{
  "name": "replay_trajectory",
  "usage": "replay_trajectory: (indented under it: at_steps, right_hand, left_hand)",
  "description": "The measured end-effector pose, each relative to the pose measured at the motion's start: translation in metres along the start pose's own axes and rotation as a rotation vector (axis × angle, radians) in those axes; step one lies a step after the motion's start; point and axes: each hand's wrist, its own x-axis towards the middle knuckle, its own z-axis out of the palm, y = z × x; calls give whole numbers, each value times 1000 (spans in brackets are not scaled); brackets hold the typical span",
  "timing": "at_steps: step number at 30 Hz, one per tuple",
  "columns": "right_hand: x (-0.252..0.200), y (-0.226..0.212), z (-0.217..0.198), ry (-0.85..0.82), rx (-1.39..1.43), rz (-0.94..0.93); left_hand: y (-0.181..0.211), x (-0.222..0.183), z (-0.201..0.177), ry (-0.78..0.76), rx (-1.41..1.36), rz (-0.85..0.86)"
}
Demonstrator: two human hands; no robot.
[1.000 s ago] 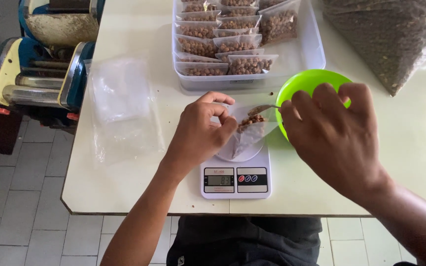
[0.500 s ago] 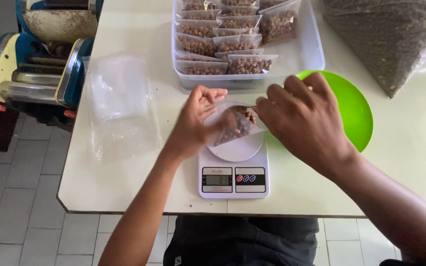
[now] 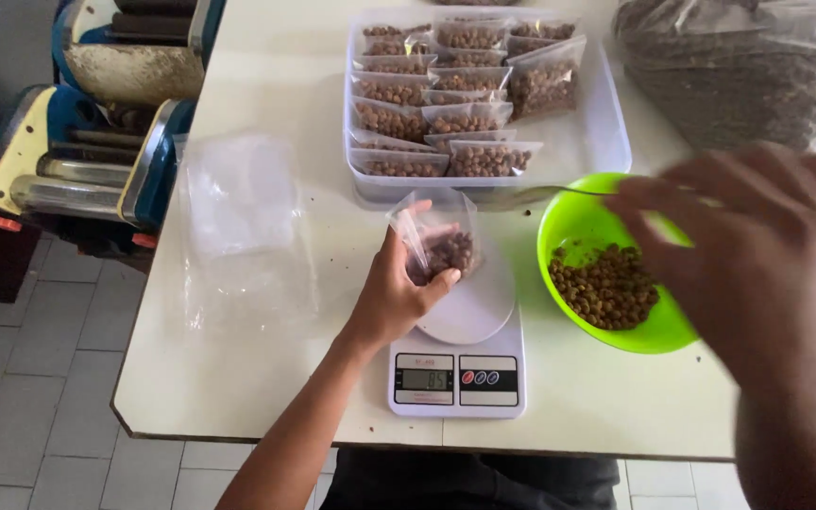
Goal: The person scoops brown grains from a green bowl into small clear plastic bags using a metal spoon. Each bag is placed on a digital scale to measure the weight, and the person adjusts the contents until the target weight is reached. The filled bags are then placed into a white tray.
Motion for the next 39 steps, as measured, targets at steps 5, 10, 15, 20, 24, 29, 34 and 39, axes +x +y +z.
replay_trajectory:
  at_steps: [5, 10, 15, 20, 24, 29, 34, 39]
  right_hand:
    - [-61, 54, 28, -101, 156, 251]
    - [-88, 75, 34, -465, -133, 429]
    - [-110, 92, 71, -311, -224, 248]
    - [-114, 92, 86, -320, -323, 162]
    - [-108, 89, 88, -451, -224, 288]
    - [-94, 82, 80, -558, 10, 430]
    - [-86, 73, 84, -643, 106, 397]
    - [-84, 73, 90, -625, 199, 366]
  left_hand:
    - [-2, 0, 2, -37, -26, 45]
    - [-5, -2, 10, 53, 220, 244]
    - [2, 2, 12, 21, 103, 179]
    - [18, -3, 7, -22, 194, 179]
    - [11, -6, 2, 112, 294, 421]
    - [13, -1, -12, 166, 627, 841]
    - [24, 1, -18, 176, 763, 834]
    - [26, -6, -21, 193, 681, 660]
